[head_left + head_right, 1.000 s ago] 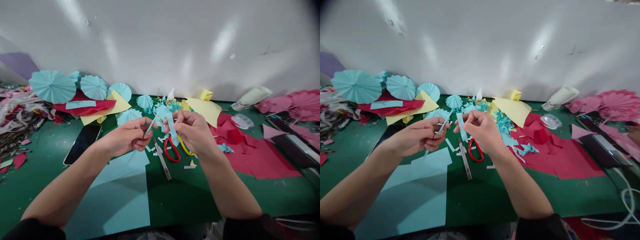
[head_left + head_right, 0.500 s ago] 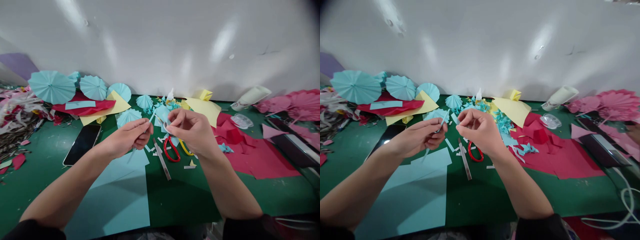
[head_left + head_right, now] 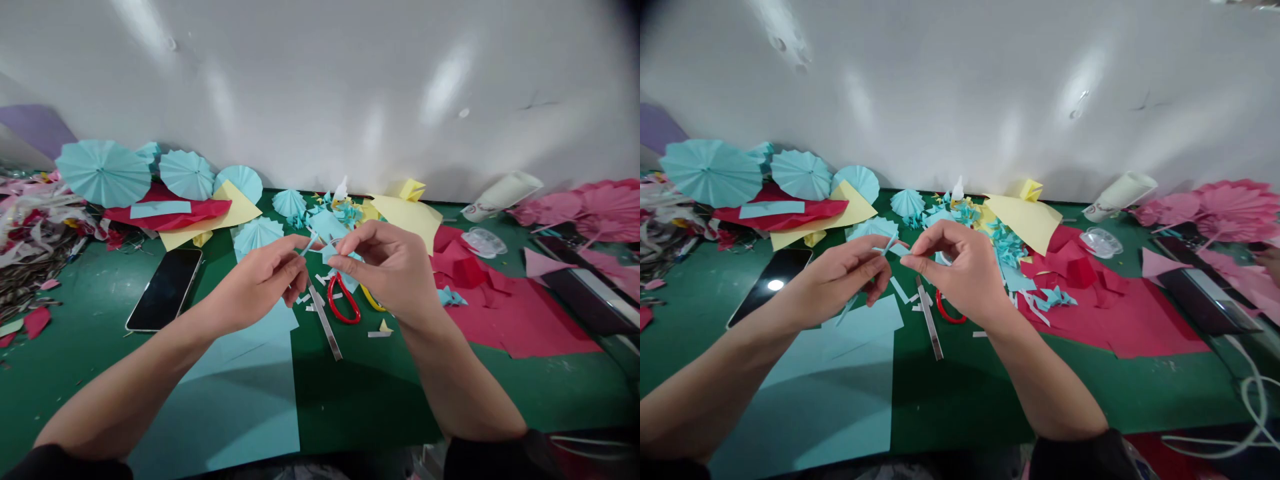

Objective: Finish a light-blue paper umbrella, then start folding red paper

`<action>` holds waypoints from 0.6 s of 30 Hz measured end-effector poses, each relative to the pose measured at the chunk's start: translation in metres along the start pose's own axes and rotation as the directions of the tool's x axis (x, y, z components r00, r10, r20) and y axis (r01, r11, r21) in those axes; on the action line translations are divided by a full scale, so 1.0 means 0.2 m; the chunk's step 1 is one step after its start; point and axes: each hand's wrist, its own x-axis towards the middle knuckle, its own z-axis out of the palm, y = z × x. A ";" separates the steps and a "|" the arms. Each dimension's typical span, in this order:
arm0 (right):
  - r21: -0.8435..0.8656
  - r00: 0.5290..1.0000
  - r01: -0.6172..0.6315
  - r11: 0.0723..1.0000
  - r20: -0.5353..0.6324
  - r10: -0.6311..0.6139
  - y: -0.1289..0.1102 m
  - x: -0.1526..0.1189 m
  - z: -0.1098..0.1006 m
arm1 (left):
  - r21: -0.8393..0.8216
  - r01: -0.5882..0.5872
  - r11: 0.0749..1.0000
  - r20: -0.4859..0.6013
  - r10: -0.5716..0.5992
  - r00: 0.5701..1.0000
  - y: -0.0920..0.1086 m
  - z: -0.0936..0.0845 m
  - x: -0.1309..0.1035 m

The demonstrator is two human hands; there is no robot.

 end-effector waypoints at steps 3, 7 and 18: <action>-0.034 0.999 0.025 0.999 -0.027 -0.026 0.00 -0.01 0.01 | 0.066 -0.045 0.997 -0.048 0.048 0.998 0.02 0.02 -0.01; -0.121 0.982 0.161 0.980 -0.076 -0.171 0.00 -0.02 0.02 | 0.173 -0.124 0.977 -0.138 0.148 0.979 0.05 0.02 -0.02; -0.172 0.892 0.408 0.897 -0.133 -0.432 0.01 -0.02 0.03 | 0.112 -0.195 0.974 -0.214 0.215 0.953 0.07 0.04 -0.07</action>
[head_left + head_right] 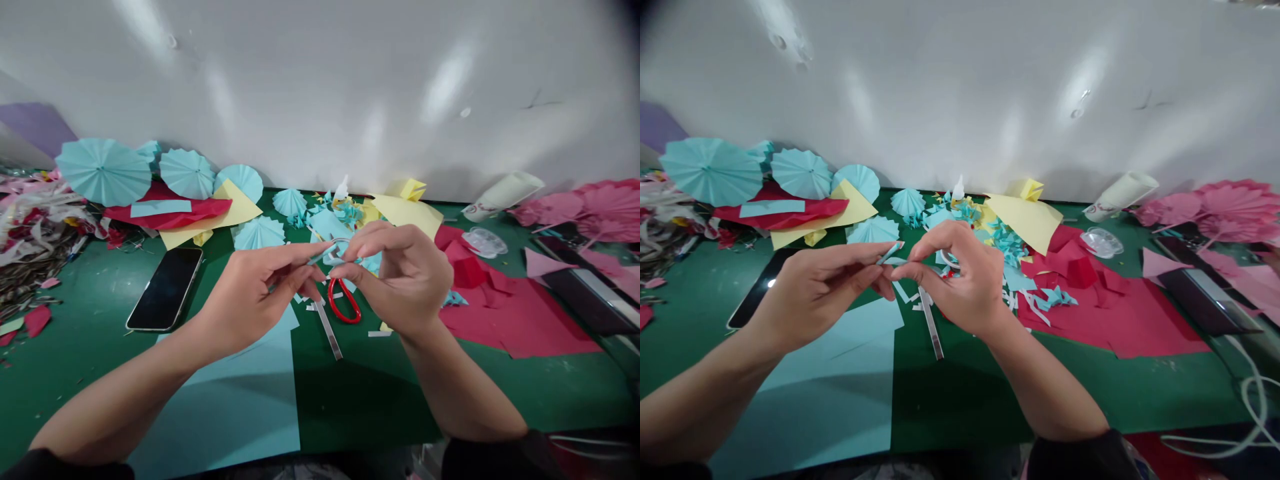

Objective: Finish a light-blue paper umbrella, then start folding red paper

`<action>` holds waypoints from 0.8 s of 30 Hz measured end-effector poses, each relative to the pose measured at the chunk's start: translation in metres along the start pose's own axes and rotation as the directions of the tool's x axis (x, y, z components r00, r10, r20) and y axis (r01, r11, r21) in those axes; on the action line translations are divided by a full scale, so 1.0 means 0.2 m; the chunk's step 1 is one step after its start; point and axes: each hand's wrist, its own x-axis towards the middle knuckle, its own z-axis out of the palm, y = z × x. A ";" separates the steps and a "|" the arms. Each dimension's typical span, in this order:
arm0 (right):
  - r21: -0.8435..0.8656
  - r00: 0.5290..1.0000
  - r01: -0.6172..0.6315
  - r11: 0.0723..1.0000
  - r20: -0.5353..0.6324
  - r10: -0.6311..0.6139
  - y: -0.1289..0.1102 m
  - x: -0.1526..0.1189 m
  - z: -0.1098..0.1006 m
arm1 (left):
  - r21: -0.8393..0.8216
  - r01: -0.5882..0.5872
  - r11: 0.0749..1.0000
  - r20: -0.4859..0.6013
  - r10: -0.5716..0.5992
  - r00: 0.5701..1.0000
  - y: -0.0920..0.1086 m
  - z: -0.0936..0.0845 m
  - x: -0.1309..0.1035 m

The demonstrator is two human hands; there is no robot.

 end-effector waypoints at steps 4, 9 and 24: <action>0.035 0.999 -0.050 0.998 -0.001 0.050 -0.01 0.00 0.00 | -0.048 0.028 0.998 0.033 -0.026 0.999 0.00 0.00 -0.01; -0.022 0.990 -0.139 0.990 0.016 0.139 -0.03 0.00 0.00 | -0.072 0.055 0.996 0.056 -0.051 0.997 0.00 0.00 -0.01; -0.060 0.983 -0.174 0.983 0.043 0.177 -0.02 0.00 -0.01 | -0.072 0.068 0.995 0.057 -0.064 0.996 0.00 0.01 -0.01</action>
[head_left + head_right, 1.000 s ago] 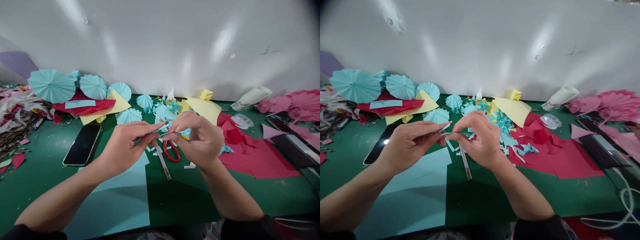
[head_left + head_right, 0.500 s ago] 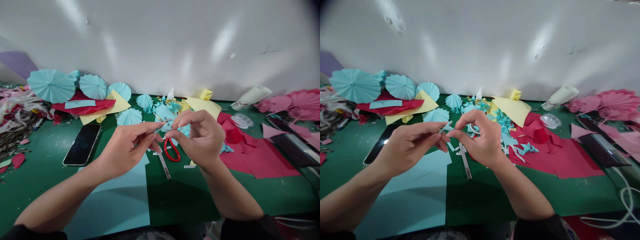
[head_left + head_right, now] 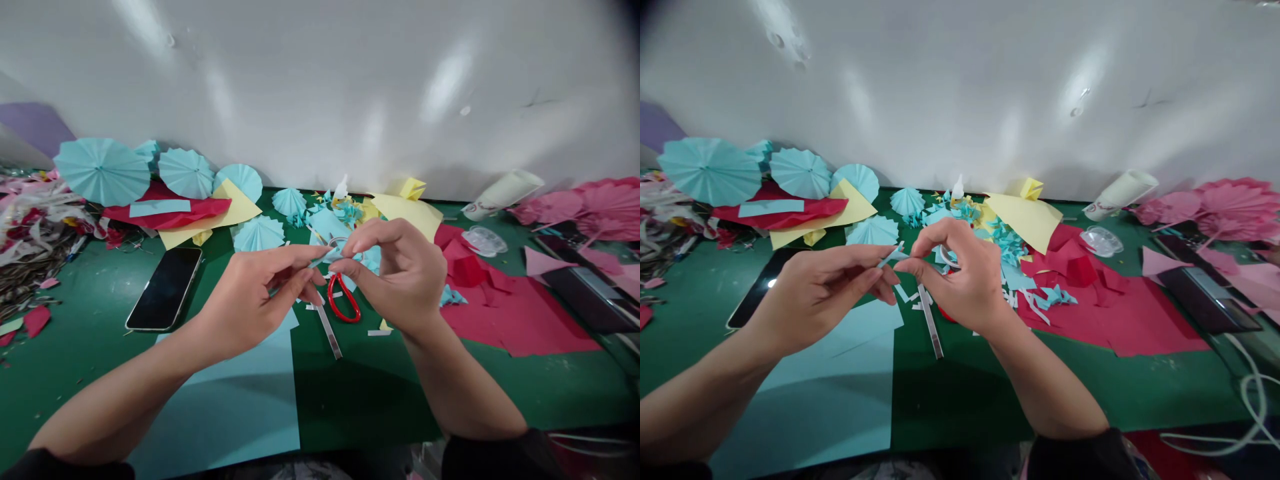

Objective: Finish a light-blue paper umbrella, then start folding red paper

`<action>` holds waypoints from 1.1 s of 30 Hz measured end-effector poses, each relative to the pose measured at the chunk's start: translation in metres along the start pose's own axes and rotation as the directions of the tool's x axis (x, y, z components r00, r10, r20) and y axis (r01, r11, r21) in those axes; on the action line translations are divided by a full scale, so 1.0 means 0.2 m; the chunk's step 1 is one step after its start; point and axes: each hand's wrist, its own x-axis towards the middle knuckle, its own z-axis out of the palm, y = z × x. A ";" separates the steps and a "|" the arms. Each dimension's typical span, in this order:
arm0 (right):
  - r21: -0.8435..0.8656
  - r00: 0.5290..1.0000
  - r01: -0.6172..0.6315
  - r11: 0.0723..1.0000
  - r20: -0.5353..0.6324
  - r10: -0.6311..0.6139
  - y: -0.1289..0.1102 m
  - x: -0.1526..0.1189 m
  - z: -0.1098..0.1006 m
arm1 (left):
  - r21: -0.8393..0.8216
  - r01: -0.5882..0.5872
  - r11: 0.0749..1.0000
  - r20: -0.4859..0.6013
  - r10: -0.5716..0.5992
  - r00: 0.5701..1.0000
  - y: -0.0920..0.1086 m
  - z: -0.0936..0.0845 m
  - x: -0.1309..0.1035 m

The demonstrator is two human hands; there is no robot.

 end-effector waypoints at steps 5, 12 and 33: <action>-0.021 0.999 -0.034 0.999 0.019 0.035 -0.01 0.00 0.00 | 0.016 0.000 1.000 -0.001 0.000 1.000 0.01 0.00 0.00; -0.004 0.999 -0.026 1.000 0.038 0.026 -0.01 0.00 0.00 | 0.104 -0.011 0.995 0.005 0.011 1.000 0.02 0.00 0.00; 0.060 0.979 -0.135 0.989 0.163 0.124 -0.02 0.02 -0.01 | 0.537 -0.206 0.818 0.044 0.217 0.975 -0.02 0.01 -0.02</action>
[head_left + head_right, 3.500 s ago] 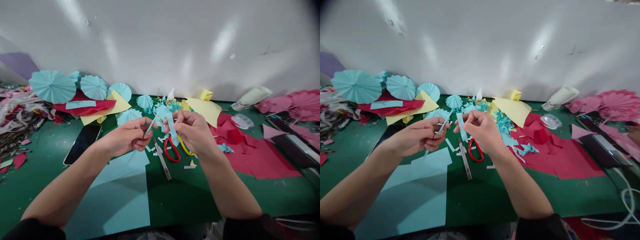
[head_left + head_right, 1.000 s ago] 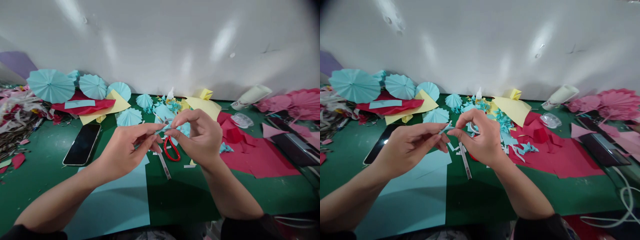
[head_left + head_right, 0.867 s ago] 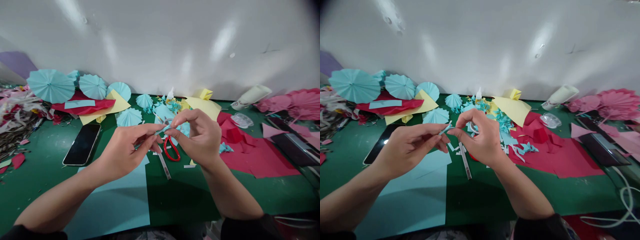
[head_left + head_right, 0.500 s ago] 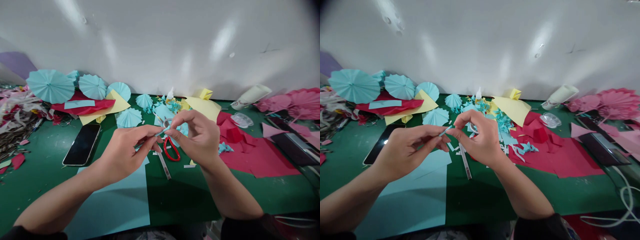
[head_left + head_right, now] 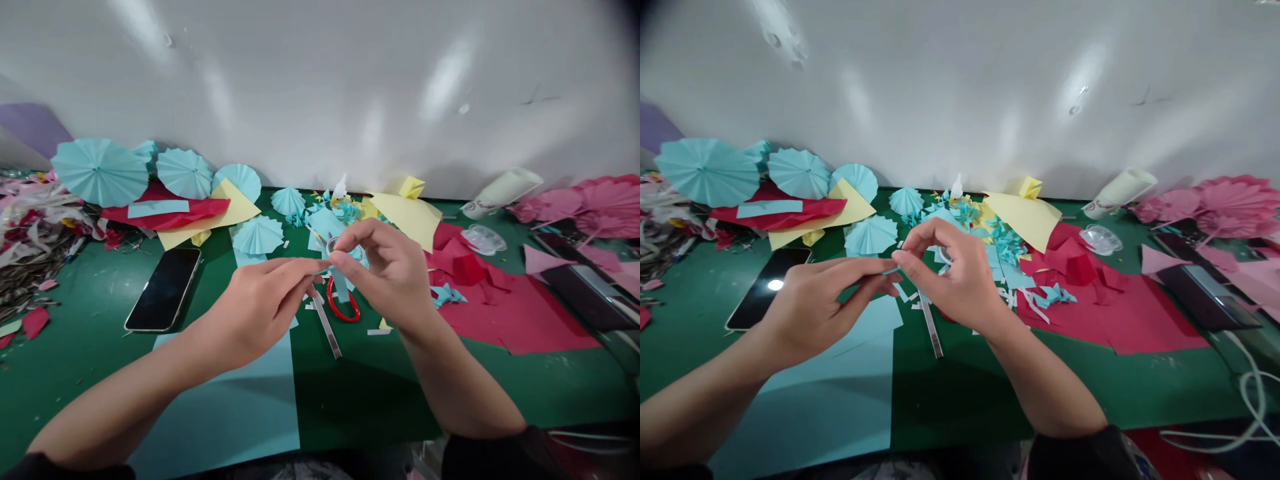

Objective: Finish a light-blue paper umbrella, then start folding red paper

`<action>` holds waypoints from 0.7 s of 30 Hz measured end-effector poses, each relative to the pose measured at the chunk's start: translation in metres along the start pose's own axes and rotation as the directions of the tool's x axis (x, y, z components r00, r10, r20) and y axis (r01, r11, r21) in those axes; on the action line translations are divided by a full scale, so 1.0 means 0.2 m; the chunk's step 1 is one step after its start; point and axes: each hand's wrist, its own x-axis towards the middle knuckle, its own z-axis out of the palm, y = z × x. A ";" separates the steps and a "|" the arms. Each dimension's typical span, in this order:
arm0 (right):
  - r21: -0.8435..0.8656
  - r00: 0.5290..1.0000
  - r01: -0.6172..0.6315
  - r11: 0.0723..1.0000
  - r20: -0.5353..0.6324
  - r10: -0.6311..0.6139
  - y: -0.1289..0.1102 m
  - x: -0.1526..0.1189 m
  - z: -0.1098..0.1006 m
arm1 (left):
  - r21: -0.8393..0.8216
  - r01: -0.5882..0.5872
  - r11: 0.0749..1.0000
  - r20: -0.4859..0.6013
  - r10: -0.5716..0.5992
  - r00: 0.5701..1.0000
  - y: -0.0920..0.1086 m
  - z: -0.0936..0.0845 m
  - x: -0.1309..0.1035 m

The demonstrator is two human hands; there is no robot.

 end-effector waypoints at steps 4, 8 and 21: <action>0.007 0.998 0.023 1.000 0.056 -0.023 0.00 0.01 -0.01 | 0.002 0.025 1.000 -0.013 -0.025 1.000 0.01 -0.01 0.01; -0.069 0.994 0.051 0.996 0.104 -0.044 0.00 0.01 -0.01 | 0.045 0.001 0.999 -0.011 0.000 1.000 0.01 -0.01 0.01; -0.226 0.979 0.193 0.955 0.103 -0.174 0.01 0.01 -0.02 | 0.174 -0.120 0.977 -0.030 0.127 0.991 0.00 -0.02 0.02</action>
